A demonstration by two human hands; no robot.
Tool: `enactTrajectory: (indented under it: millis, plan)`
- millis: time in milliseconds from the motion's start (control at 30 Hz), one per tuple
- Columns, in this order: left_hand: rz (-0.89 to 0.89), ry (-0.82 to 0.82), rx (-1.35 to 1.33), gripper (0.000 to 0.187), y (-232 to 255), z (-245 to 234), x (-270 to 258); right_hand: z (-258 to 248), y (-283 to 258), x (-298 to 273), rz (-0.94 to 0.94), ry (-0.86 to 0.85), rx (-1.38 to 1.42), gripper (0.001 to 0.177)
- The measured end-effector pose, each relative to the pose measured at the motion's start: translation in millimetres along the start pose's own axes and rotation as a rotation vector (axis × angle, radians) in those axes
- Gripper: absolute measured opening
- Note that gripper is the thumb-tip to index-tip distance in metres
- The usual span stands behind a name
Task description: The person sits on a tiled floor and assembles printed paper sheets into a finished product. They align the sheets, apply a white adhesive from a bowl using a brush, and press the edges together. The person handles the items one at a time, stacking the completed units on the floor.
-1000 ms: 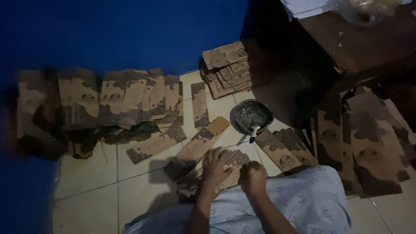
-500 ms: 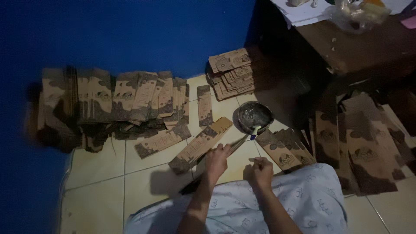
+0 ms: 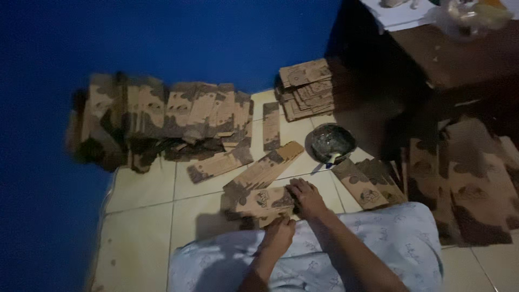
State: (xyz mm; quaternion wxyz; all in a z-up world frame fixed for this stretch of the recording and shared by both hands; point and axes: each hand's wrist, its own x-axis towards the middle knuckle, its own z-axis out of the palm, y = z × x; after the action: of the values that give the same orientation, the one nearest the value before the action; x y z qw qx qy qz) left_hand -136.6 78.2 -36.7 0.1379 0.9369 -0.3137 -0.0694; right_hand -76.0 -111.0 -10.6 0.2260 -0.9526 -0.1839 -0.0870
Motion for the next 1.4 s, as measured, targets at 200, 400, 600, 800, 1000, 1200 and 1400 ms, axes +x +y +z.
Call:
enactTrajectory:
  millis: [200, 400, 600, 800, 1000, 1200, 1400]
  plan:
    - [-0.301, -0.121, -0.239, 0.053, 6, -8, -3, 2, 6, 16, 0.098, -0.482, -0.156, 0.100]
    - [-0.362, -0.300, -0.047, 0.062, 24, -45, 5, 49, 38, 7, 0.038, -0.403, -0.307, 0.077]
    - [-0.349, -0.148, -0.178, 0.052, 32, -50, -17, 39, 22, -1, 0.177, -0.531, -0.298, 0.084]
    - [-0.156, 0.022, -0.050, 0.041, 35, -41, -35, 31, 18, -11, 0.189, -0.621, -0.124, 0.080]
    - [-0.063, 0.177, 0.040, 0.044, 30, -33, -32, 38, 40, -12, -0.169, -0.713, 0.266, 0.054]
    - [-0.138, 0.028, 0.047, 0.046, 5, -10, -8, 18, 49, -13, 0.019, -0.635, 0.553, 0.043]
    - [-0.242, 0.155, -0.191, 0.044, -43, 5, 52, 14, 40, -30, 0.510, -0.231, 1.171, 0.040]
